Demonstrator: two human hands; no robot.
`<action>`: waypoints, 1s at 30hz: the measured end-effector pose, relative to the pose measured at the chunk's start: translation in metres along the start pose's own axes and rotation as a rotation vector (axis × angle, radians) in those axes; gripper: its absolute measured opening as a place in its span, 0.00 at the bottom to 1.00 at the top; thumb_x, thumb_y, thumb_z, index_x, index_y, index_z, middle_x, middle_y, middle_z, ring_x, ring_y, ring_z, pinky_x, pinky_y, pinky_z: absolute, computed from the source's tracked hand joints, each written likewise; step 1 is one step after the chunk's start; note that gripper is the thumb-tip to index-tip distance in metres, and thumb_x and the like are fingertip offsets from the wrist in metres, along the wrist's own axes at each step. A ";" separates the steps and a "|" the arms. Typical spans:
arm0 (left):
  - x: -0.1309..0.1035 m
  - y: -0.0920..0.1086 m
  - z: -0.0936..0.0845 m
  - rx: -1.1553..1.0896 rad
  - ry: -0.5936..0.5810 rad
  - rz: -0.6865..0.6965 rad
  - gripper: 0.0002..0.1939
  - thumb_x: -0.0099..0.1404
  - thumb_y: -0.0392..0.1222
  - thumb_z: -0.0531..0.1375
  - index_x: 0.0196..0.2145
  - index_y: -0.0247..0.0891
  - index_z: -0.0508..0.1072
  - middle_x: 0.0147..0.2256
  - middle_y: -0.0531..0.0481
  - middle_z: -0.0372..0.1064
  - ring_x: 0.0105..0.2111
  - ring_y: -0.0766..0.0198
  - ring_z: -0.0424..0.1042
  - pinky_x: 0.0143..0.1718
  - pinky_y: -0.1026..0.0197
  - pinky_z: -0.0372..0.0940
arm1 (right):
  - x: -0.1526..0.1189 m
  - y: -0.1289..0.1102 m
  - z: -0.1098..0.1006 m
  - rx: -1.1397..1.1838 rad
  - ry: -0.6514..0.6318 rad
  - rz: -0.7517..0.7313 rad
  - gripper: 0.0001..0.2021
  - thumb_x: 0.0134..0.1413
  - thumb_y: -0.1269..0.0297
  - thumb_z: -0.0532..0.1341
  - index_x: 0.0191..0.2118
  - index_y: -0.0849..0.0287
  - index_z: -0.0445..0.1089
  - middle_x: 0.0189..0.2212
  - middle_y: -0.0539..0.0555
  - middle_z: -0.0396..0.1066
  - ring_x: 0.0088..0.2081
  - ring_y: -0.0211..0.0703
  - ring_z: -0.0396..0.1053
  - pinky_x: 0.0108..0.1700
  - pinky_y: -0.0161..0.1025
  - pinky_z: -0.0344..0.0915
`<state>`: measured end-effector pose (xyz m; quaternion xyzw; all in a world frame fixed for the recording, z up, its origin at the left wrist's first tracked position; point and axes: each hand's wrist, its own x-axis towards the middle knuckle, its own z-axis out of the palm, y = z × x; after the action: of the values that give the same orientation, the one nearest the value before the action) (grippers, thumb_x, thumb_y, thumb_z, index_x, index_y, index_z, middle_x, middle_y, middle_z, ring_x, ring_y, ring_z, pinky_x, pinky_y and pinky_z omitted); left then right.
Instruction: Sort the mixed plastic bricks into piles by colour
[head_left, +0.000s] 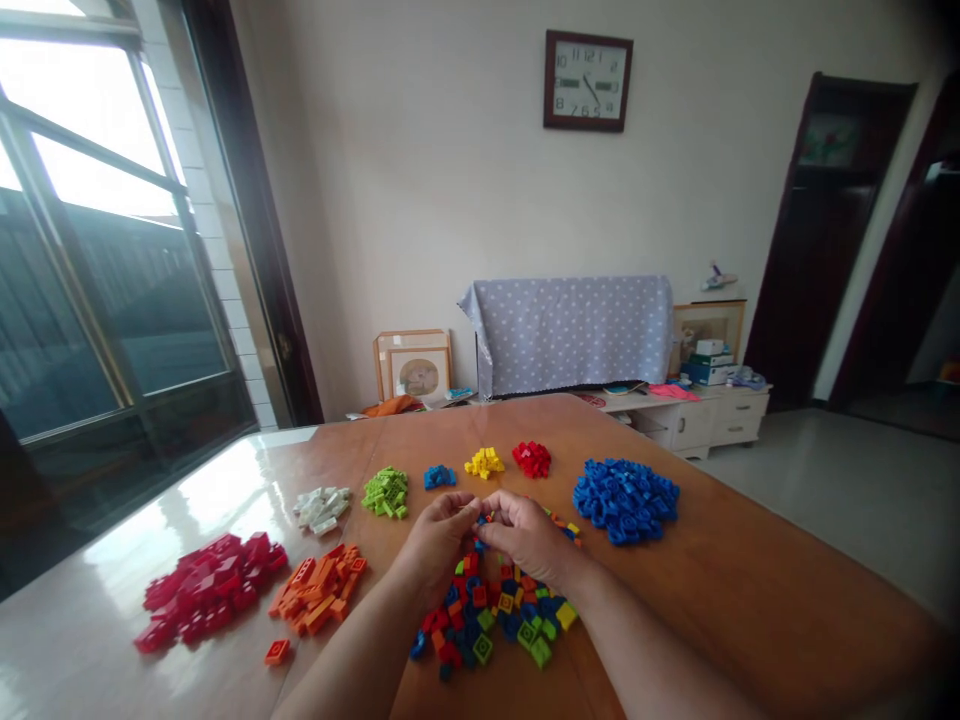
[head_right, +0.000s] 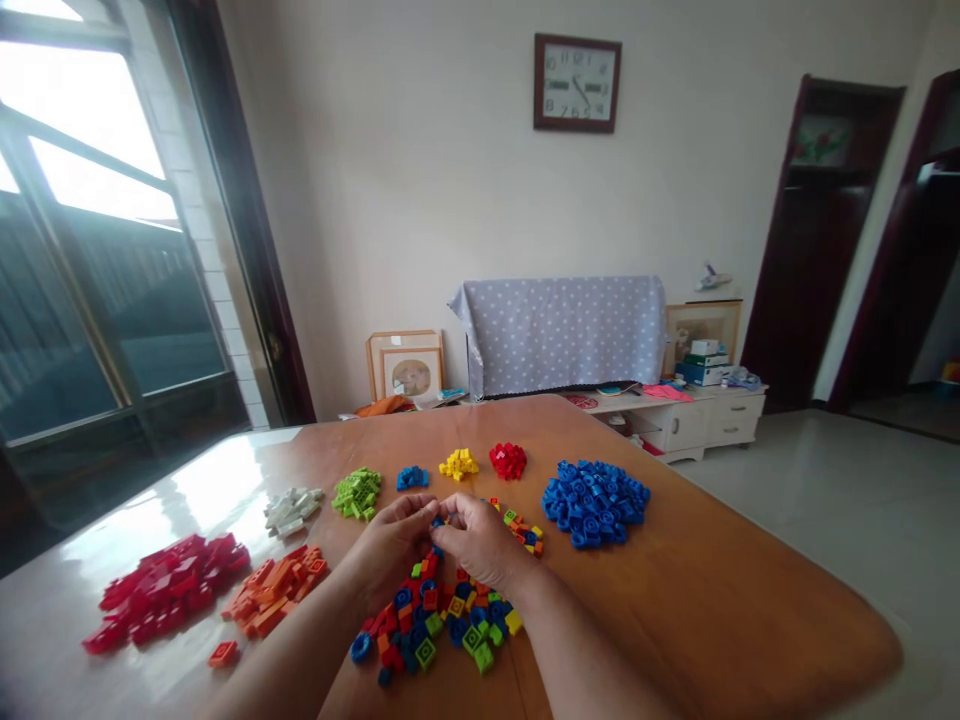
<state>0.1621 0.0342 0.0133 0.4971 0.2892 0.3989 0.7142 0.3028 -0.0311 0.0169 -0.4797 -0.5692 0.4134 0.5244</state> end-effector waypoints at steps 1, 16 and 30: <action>0.000 -0.001 0.000 0.011 0.001 0.000 0.21 0.55 0.47 0.70 0.40 0.34 0.69 0.32 0.50 0.70 0.28 0.70 0.70 0.28 0.68 0.62 | 0.000 0.001 0.000 -0.006 0.005 0.000 0.13 0.54 0.57 0.64 0.41 0.60 0.69 0.22 0.43 0.65 0.21 0.31 0.58 0.22 0.29 0.55; -0.002 0.020 -0.011 0.553 0.195 0.342 0.23 0.58 0.60 0.61 0.36 0.35 0.72 0.31 0.48 0.73 0.31 0.62 0.71 0.33 0.62 0.63 | 0.013 0.018 -0.023 -0.384 0.643 -0.237 0.18 0.59 0.54 0.58 0.49 0.61 0.69 0.28 0.51 0.72 0.29 0.42 0.69 0.34 0.37 0.66; -0.057 0.021 -0.028 1.272 0.484 0.625 0.14 0.71 0.47 0.50 0.42 0.43 0.73 0.43 0.45 0.74 0.47 0.52 0.69 0.47 0.53 0.58 | 0.021 0.046 -0.064 -0.455 0.973 -0.308 0.26 0.59 0.48 0.54 0.52 0.65 0.69 0.42 0.65 0.75 0.40 0.52 0.73 0.46 0.47 0.68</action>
<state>0.1040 0.0029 0.0245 0.7713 0.4586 0.4373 0.0590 0.3721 -0.0031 -0.0163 -0.6277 -0.3999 -0.0703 0.6642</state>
